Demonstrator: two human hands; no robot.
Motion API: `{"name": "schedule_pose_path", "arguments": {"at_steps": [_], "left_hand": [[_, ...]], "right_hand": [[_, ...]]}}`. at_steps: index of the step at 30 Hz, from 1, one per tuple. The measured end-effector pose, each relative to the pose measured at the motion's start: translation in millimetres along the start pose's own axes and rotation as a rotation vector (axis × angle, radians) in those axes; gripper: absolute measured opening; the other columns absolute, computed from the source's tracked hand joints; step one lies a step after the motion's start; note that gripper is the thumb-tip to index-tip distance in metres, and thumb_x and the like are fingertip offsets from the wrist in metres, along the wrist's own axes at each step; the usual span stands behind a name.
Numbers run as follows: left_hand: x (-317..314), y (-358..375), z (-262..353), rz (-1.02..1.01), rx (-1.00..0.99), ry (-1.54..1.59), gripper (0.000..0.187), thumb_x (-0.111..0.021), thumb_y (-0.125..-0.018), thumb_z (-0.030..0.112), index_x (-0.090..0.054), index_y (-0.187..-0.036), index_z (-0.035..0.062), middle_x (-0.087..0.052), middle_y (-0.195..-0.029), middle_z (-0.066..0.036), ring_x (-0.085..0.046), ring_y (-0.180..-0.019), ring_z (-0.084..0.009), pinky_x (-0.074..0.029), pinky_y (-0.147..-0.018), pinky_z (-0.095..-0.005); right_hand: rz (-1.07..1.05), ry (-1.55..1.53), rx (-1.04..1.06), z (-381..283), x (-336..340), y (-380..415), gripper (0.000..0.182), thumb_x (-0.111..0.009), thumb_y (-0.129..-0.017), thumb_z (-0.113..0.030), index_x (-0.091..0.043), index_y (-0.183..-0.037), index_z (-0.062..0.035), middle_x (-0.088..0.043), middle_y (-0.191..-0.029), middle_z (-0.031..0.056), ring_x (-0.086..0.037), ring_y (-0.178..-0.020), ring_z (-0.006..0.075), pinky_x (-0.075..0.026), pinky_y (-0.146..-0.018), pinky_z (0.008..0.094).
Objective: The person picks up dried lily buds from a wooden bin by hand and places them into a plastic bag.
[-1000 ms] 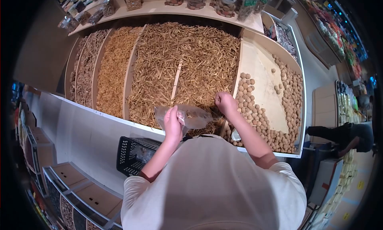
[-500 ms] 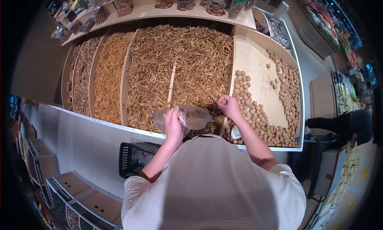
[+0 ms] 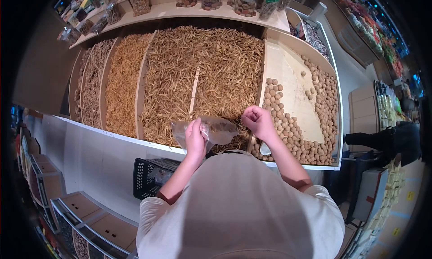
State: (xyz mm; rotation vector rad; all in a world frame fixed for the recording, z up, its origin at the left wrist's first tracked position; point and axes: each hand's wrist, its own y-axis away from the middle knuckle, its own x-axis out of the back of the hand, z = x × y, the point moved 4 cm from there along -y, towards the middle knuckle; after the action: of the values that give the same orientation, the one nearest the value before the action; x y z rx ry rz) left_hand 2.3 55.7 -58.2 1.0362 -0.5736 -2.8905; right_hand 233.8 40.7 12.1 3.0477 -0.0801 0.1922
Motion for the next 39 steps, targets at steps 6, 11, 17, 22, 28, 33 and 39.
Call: {"name": "schedule_pose_path", "arguments": {"at_steps": [6, 11, 17, 22, 28, 33, 39], "left_hand": [[-4, 3, 5, 0.027, -0.011, -0.001, 0.019, -0.048, -0.102, 0.021, -0.058, -0.096, 0.0066, -0.063, -0.085, -0.001, -0.061, -0.076, -0.0101, -0.049, -0.069, -0.0262], [-11, 6, 6, 0.09, -0.021, 0.008, 0.018, -0.05, -0.101, 0.02, -0.054, -0.087, 0.0107, -0.052, -0.071, 0.004, -0.048, -0.061, -0.006, -0.037, -0.055, -0.0238], [-5, 8, 10, 0.031, -0.024, 0.025, 0.017, -0.049, -0.101, 0.02, -0.058, -0.095, 0.0078, -0.058, -0.08, 0.001, -0.057, -0.071, -0.0079, -0.046, -0.065, -0.0249], [-20, 16, 20, 0.123, -0.05, 0.021, 0.023, -0.051, -0.101, 0.02, -0.049, -0.079, 0.0139, -0.042, -0.061, 0.007, -0.038, -0.05, -0.003, -0.027, -0.045, -0.0217], [-20, 13, 13, 0.107, -0.05, -0.012, 0.022, -0.052, -0.101, 0.021, -0.05, -0.079, 0.0141, -0.043, -0.061, 0.007, -0.037, -0.05, -0.0027, -0.026, -0.045, -0.0219], [-14, 10, 8, -0.008, 0.001, -0.007, 0.02, -0.048, -0.101, 0.019, -0.053, -0.084, 0.0104, -0.052, -0.072, 0.003, -0.052, -0.063, -0.0069, -0.041, -0.057, -0.0244], [-12, 13, 16, 0.133, -0.054, 0.009, 0.017, -0.051, -0.101, 0.02, -0.055, -0.087, 0.0114, -0.048, -0.063, 0.006, -0.04, -0.049, -0.0027, -0.029, -0.044, -0.0211]], "right_hand": [[-0.145, 0.159, -0.046, -16, -18, 16, 0.008, -0.068, -0.087, -0.003, -0.061, -0.083, -0.0037, -0.052, -0.072, -0.0075, -0.046, -0.063, -0.0004, -0.035, -0.054, 0.0176], [-0.215, 0.257, 0.033, 16, -41, -3, 0.008, -0.069, -0.083, -0.006, -0.063, -0.086, -0.0025, -0.055, -0.071, -0.0002, -0.051, -0.064, 0.0081, -0.041, -0.057, 0.0242], [-0.267, 0.523, 0.273, 15, -57, -8, 0.016, -0.069, -0.081, -0.012, -0.067, -0.095, -0.0054, -0.062, -0.081, 0.01, -0.062, -0.077, 0.0252, -0.05, -0.07, 0.0339], [-0.221, 0.505, 0.215, 21, -40, -4, 0.017, -0.069, -0.082, -0.013, -0.069, -0.098, -0.0064, -0.063, -0.084, 0.0106, -0.063, -0.077, 0.0254, -0.051, -0.071, 0.0343], [0.078, 0.529, 0.159, 41, 1, -23, 0.013, -0.068, -0.082, -0.012, -0.068, -0.091, -0.0038, -0.063, -0.079, 0.0106, -0.062, -0.069, 0.0253, -0.051, -0.065, 0.0359], [0.086, 0.722, 0.168, 51, -5, -63, 0.02, -0.072, -0.08, -0.021, -0.066, -0.086, -0.0029, -0.06, -0.072, 0.0111, -0.06, -0.067, 0.0267, -0.05, -0.064, 0.0364], [0.034, 0.835, -0.008, 79, -28, -87, 0.027, -0.067, -0.081, -0.03, -0.067, -0.08, -0.0032, -0.068, -0.08, 0.0191, -0.066, -0.078, 0.0396, -0.053, -0.07, 0.047]]}}
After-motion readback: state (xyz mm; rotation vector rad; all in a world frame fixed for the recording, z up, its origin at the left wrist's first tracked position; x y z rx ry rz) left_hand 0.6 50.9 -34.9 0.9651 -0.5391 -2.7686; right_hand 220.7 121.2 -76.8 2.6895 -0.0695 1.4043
